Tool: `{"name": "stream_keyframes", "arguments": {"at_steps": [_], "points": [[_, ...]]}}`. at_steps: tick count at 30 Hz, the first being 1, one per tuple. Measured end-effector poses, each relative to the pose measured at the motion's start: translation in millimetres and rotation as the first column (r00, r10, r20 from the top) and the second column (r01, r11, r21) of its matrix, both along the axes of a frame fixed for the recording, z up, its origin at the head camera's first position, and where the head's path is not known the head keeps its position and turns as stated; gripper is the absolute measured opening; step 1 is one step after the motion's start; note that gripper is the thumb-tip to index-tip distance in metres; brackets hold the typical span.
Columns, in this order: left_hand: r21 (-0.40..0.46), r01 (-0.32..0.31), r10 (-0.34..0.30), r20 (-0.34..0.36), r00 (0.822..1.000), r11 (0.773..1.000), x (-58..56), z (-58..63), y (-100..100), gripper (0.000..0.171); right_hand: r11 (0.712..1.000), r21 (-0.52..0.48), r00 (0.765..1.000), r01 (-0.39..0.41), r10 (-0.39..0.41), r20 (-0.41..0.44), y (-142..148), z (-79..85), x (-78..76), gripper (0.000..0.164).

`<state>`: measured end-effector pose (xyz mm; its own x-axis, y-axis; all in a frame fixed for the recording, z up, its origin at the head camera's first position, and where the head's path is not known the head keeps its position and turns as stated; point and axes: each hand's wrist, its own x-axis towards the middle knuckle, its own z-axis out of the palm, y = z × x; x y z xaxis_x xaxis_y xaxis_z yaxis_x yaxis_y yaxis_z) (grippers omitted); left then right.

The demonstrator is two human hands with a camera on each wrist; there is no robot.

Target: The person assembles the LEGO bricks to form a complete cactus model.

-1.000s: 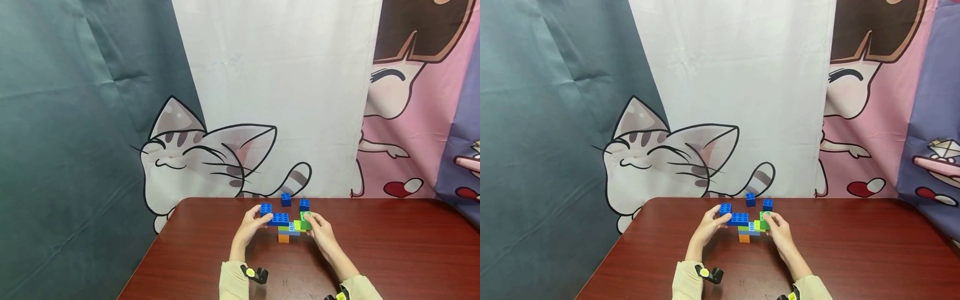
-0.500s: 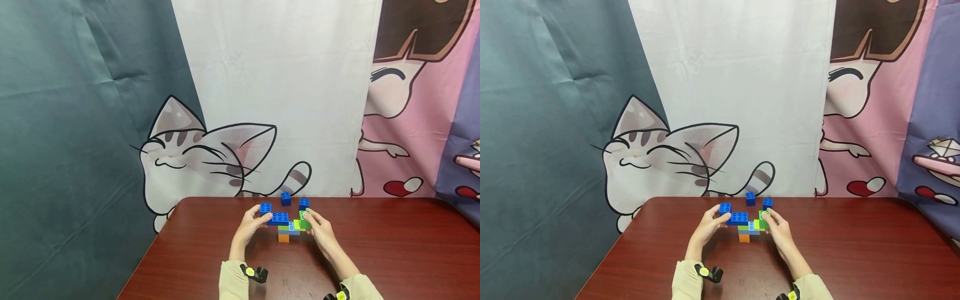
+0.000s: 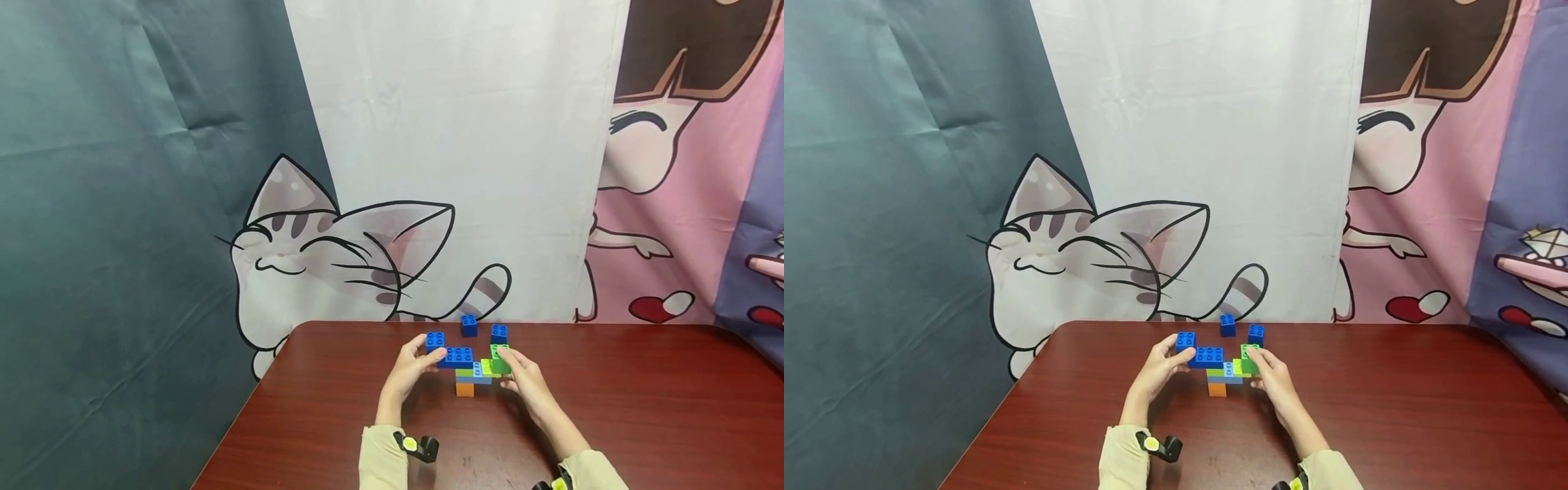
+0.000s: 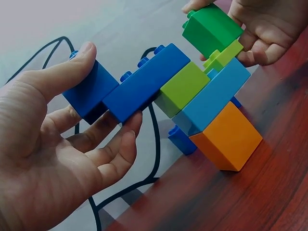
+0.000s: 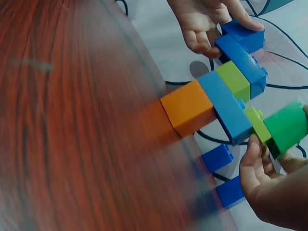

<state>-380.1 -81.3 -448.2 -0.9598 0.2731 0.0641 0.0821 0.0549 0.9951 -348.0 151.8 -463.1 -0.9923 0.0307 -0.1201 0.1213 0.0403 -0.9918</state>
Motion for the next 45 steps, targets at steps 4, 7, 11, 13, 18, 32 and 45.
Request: {"name": "stream_keyframes", "arguments": {"at_steps": [4, 7, 11, 13, 18, 32, 45], "points": [[-0.001, -0.001, 0.001, -0.004, 1.000, 1.000, 1.1, 0.1, -0.6, 0.053, 0.998, -0.025, 0.998, -0.057, 0.057, -0.004, 7.7, -6.3, -2.1, 0.072], [0.006, 0.009, -0.009, -0.010, 1.000, 1.000, 2.2, -0.1, -1.3, 0.050, 0.996, -0.056, 0.997, -0.074, 0.074, 0.006, 13.7, -13.7, -3.5, 0.081], [0.013, 0.021, -0.021, -0.016, 1.000, 1.000, 2.5, -0.1, -2.0, 0.047, 0.994, -0.094, 0.998, -0.050, 0.053, 0.025, 19.2, -23.6, -5.8, 0.079], [0.013, 0.025, -0.025, -0.019, 1.000, 1.000, 2.0, 0.1, -2.4, 0.046, 0.994, -0.102, 0.999, -0.035, 0.039, 0.031, 20.7, -27.1, -8.7, 0.070], [0.007, 0.012, -0.012, -0.022, 1.000, 1.000, -1.2, 2.4, -3.6, 0.049, 0.999, -0.045, 1.000, -0.002, 0.002, -0.008, 22.4, -31.6, -22.6, 0.050], [-0.002, 0.000, 0.000, -0.009, 1.000, 1.000, 1.3, 0.4, -2.4, 0.050, 0.960, 0.185, 0.966, 0.209, -0.174, -0.190, 14.5, -44.7, -60.9, 0.058], [0.002, 0.017, -0.017, -0.027, 0.999, 1.000, 2.7, 2.8, -1.8, 0.064, 0.970, 0.240, 0.995, 0.042, -0.019, -0.100, 22.2, -39.0, -89.0, 0.062]]}}
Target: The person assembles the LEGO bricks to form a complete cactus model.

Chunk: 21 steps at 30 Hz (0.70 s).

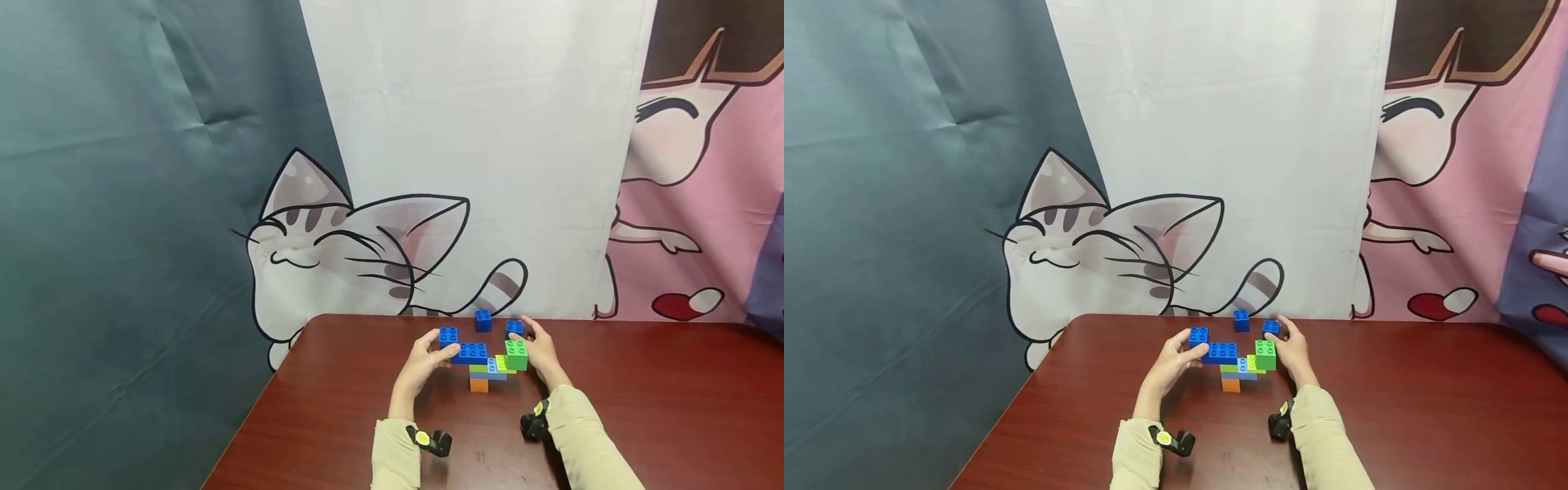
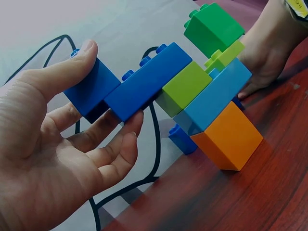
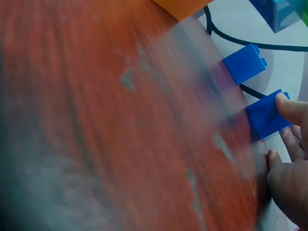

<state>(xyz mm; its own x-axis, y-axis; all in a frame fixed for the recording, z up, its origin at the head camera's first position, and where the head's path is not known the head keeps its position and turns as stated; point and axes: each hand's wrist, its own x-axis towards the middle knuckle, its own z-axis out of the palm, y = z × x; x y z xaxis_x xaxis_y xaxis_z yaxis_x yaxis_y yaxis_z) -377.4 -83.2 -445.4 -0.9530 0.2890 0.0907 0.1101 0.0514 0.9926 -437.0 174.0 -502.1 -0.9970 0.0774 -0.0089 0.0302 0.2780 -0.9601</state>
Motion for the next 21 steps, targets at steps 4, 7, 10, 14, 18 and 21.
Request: {"name": "stream_keyframes", "arguments": {"at_steps": [4, 7, 10, 14, 18, 21], "points": [[0.000, -0.017, 0.017, 0.039, 0.999, 1.000, 0.4, 0.5, 2.5, 0.050, 0.999, -0.027, 0.999, 0.031, -0.030, 0.015, 1.0, -0.3, -1.0, 0.057], [-0.003, -0.024, 0.024, 0.036, 0.999, 1.000, -0.1, 0.5, 2.9, 0.048, 0.997, -0.055, 0.998, 0.055, -0.054, 0.012, 1.4, -0.5, 0.3, 0.056], [-0.006, -0.030, 0.030, 0.034, 0.999, 1.000, -0.7, 0.4, 3.3, 0.047, 0.996, -0.048, 0.998, 0.069, -0.069, 0.004, 2.8, -1.9, 3.5, 0.055], [-0.021, -0.022, 0.023, 0.040, 0.999, 1.000, -1.0, 0.0, 3.2, 0.050, 0.996, -0.031, 0.997, 0.081, -0.080, 0.009, 5.9, -4.7, 8.2, 0.056], [-0.021, -0.024, 0.025, 0.037, 0.999, 0.999, -1.8, -0.1, 2.8, 0.055, 0.993, -0.093, 0.997, 0.077, -0.075, 0.022, 9.2, -5.4, 13.9, 0.062], [-0.027, -0.028, 0.029, 0.029, 0.999, 0.999, -3.2, -0.8, 2.3, 0.058, 0.986, -0.154, 0.997, 0.069, -0.062, 0.046, 11.8, -3.2, 20.1, 0.064]]}}
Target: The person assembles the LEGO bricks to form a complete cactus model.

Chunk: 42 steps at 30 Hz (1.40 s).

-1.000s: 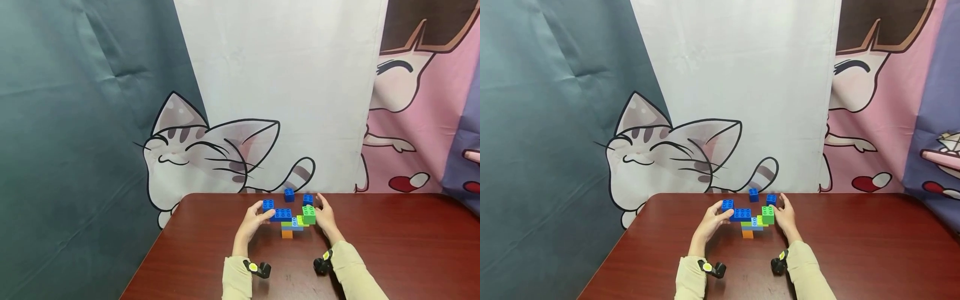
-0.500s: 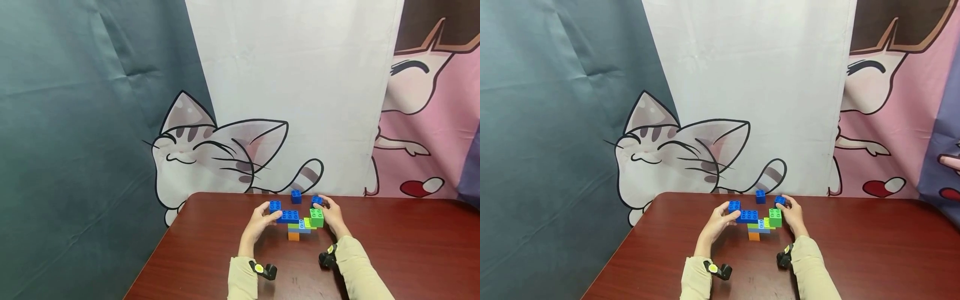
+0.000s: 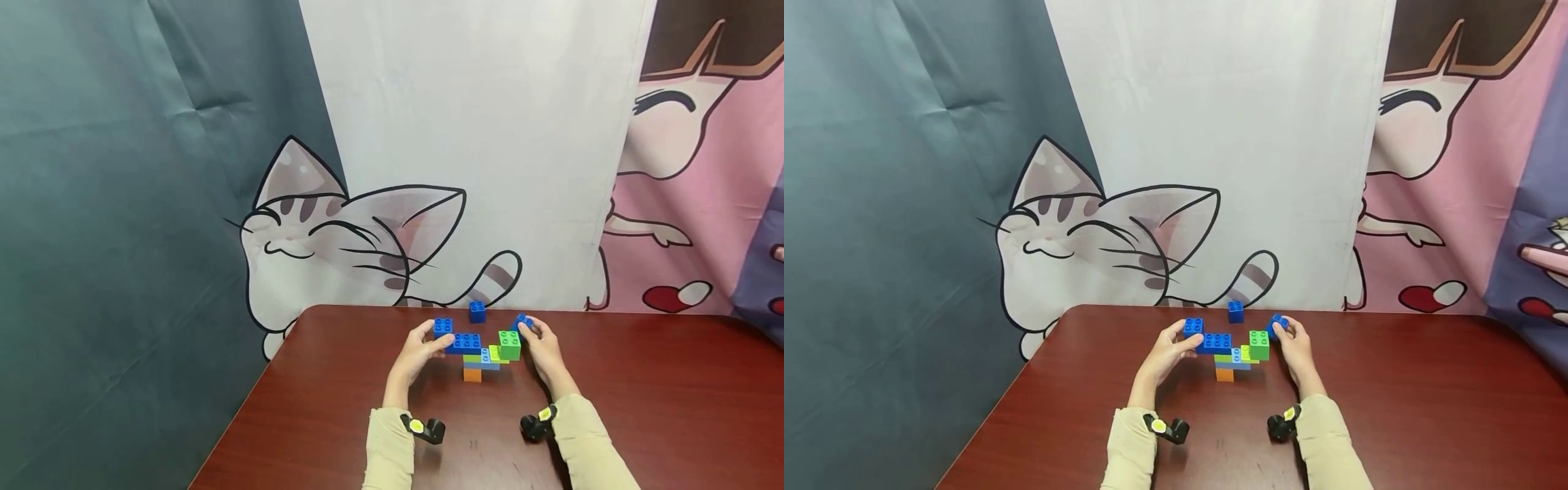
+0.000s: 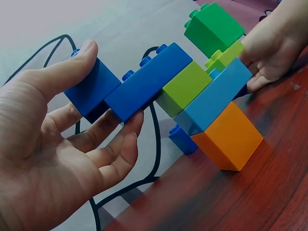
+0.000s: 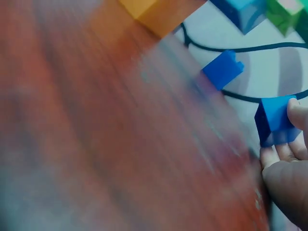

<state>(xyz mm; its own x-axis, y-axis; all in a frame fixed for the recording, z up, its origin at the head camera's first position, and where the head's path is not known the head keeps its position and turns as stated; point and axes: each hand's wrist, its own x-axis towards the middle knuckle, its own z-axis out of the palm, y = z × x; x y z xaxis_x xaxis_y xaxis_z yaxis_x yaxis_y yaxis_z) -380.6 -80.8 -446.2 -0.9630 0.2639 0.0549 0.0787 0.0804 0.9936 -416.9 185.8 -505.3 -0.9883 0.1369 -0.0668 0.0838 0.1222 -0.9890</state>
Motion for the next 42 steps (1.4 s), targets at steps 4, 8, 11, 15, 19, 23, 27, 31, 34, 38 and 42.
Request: {"name": "stream_keyframes", "arguments": {"at_steps": [4, 8, 11, 15, 19, 23, 27, 31, 34, 38, 42], "points": [[-0.015, 0.006, -0.006, -0.003, 1.000, 1.000, -2.0, 2.9, -2.0, 0.062, 0.991, -0.127, 0.999, -0.044, 0.047, 0.018, 4.0, 5.8, 5.7, 0.064], [-0.018, -0.008, 0.008, 0.003, 1.000, 1.000, -0.2, 2.9, -3.4, 0.063, 0.965, -0.246, 0.995, -0.096, 0.101, 0.008, 8.4, 8.3, 13.1, 0.067], [-0.010, -0.006, 0.006, 0.013, 1.000, 1.000, 1.1, -0.2, -3.7, 0.065, 0.957, -0.277, 0.996, -0.086, 0.093, 0.013, 9.7, 8.0, 20.2, 0.068], [-0.004, 0.003, -0.003, 0.020, 1.000, 1.000, 2.5, -5.1, -3.8, 0.061, 0.954, -0.296, 0.999, -0.046, 0.053, 0.013, 10.3, 5.8, 28.8, 0.066], [0.001, 0.003, -0.003, 0.016, 1.000, 1.000, 3.9, -7.0, -4.3, 0.056, 0.934, -0.356, 0.999, -0.037, 0.043, 0.010, 10.5, 6.9, 34.2, 0.057], [0.010, 0.004, -0.004, 0.012, 1.000, 1.000, 4.1, -6.8, -4.9, 0.052, 0.908, -0.418, 0.999, -0.039, 0.051, 0.017, 10.1, 11.2, 36.7, 0.040], [0.008, 0.000, 0.000, 0.013, 1.000, 1.000, 3.7, -5.8, -3.3, 0.051, 0.893, -0.448, 0.998, -0.045, 0.055, 0.008, 11.2, 14.2, 38.6, 0.026], [0.004, -0.001, 0.000, 0.014, 1.000, 1.000, 3.6, -4.0, -1.9, 0.048, 0.888, -0.455, 0.998, -0.065, 0.057, -0.032, 11.6, 20.0, 40.2, 0.015], [0.006, 0.007, -0.007, 0.009, 1.000, 1.000, 3.2, -2.5, -1.4, 0.045, 0.874, -0.479, 0.995, -0.087, 0.057, -0.077, 10.6, 27.6, 40.5, 0.006], [0.007, 0.011, -0.011, -0.002, 1.000, 1.000, 2.4, -0.8, -0.9, 0.040, 0.847, -0.515, 0.987, -0.132, 0.062, -0.151, 8.5, 38.5, 40.2, 0.008], [-0.003, 0.010, -0.010, -0.009, 1.000, 1.000, 1.3, 0.4, -0.1, 0.040, 0.842, -0.510, 0.971, -0.176, 0.064, -0.229, 5.9, 49.6, 41.4, 0.010]]}}
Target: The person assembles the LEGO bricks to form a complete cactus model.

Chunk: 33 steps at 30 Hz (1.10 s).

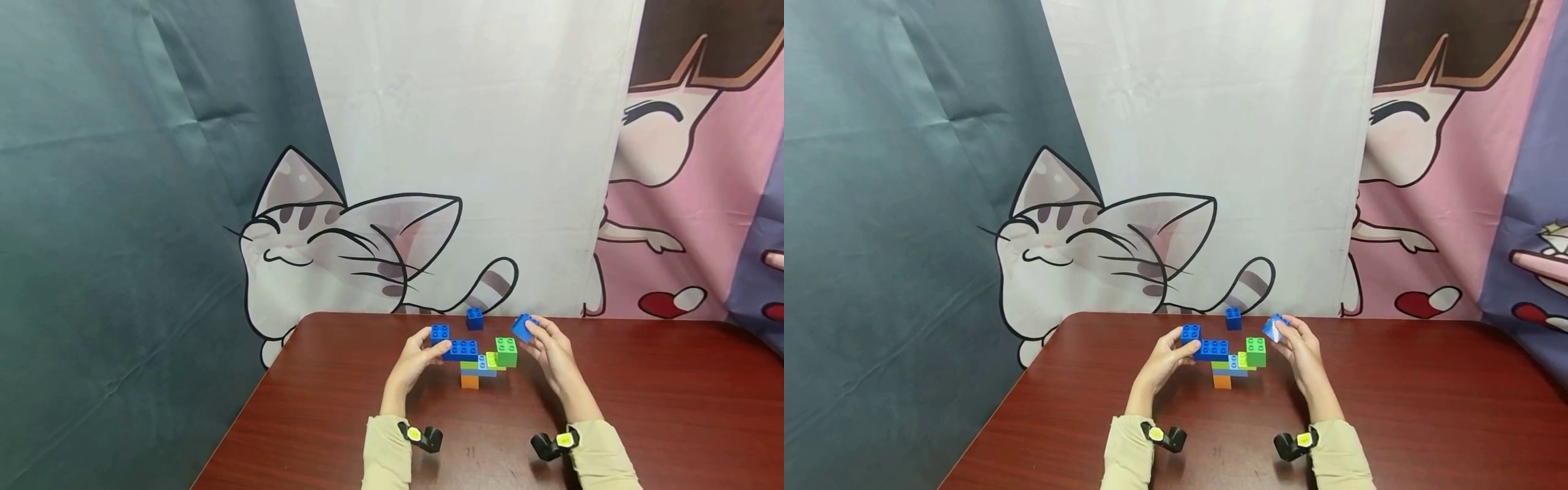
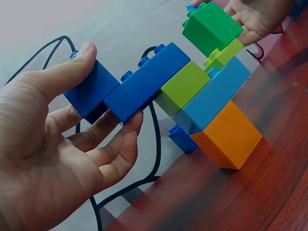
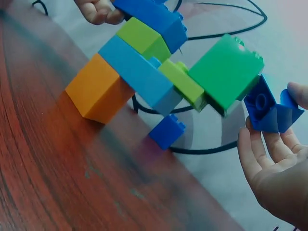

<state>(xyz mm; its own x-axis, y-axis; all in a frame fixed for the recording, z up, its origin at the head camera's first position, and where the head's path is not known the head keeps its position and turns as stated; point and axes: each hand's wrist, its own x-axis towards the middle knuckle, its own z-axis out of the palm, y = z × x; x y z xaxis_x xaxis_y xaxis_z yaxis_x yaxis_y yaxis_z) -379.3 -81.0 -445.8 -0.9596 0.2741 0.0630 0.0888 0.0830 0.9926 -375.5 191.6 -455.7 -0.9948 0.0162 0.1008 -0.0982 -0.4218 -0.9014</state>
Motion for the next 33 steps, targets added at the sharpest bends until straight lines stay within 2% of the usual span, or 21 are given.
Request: {"name": "stream_keyframes", "arguments": {"at_steps": [10, 16, 18, 20, 24, 26, 30, 33], "points": [[-0.008, 0.007, -0.007, -0.006, 1.000, 1.000, -1.6, -0.4, -0.2, 0.039, 1.000, 0.030, 0.995, 0.002, 0.001, -0.096, -15.4, 34.0, 12.0, 0.011], [-0.004, 0.002, -0.002, 0.010, 1.000, 1.000, -1.1, 1.1, -0.2, 0.045, 0.982, 0.189, 0.995, -0.011, 0.029, -0.094, -25.6, 48.9, 20.5, 0.014], [-0.004, 0.007, -0.007, 0.013, 1.000, 1.000, -0.9, 1.1, 0.0, 0.044, 0.958, 0.287, 0.994, -0.007, 0.037, -0.102, -28.9, 51.2, 23.2, 0.017], [-0.003, 0.017, -0.017, 0.018, 1.000, 1.000, -0.4, 1.1, 1.3, 0.042, 0.918, 0.396, 0.991, 0.006, 0.048, -0.125, -32.0, 52.5, 25.5, 0.023], [0.000, 0.036, -0.036, 0.012, 0.999, 0.999, 0.5, 1.6, 4.1, 0.039, 0.800, 0.597, 0.975, 0.057, 0.085, -0.207, -39.8, 53.0, 27.2, 0.035], [0.002, 0.042, -0.042, 0.008, 0.999, 0.999, 0.6, 2.1, 5.6, 0.039, 0.763, 0.642, 0.966, 0.071, 0.108, -0.236, -44.2, 52.0, 26.6, 0.037], [-0.004, 0.051, -0.051, 0.004, 0.999, 0.999, 1.3, 2.2, 7.7, 0.042, 0.717, 0.693, 0.953, 0.072, 0.156, -0.260, -52.3, 48.3, 26.3, 0.043], [-0.009, 0.055, -0.055, 0.004, 0.998, 0.998, 2.0, 1.6, 8.3, 0.043, 0.671, 0.736, 0.948, 0.088, 0.172, -0.269, -56.4, 45.7, 26.9, 0.045]]}}
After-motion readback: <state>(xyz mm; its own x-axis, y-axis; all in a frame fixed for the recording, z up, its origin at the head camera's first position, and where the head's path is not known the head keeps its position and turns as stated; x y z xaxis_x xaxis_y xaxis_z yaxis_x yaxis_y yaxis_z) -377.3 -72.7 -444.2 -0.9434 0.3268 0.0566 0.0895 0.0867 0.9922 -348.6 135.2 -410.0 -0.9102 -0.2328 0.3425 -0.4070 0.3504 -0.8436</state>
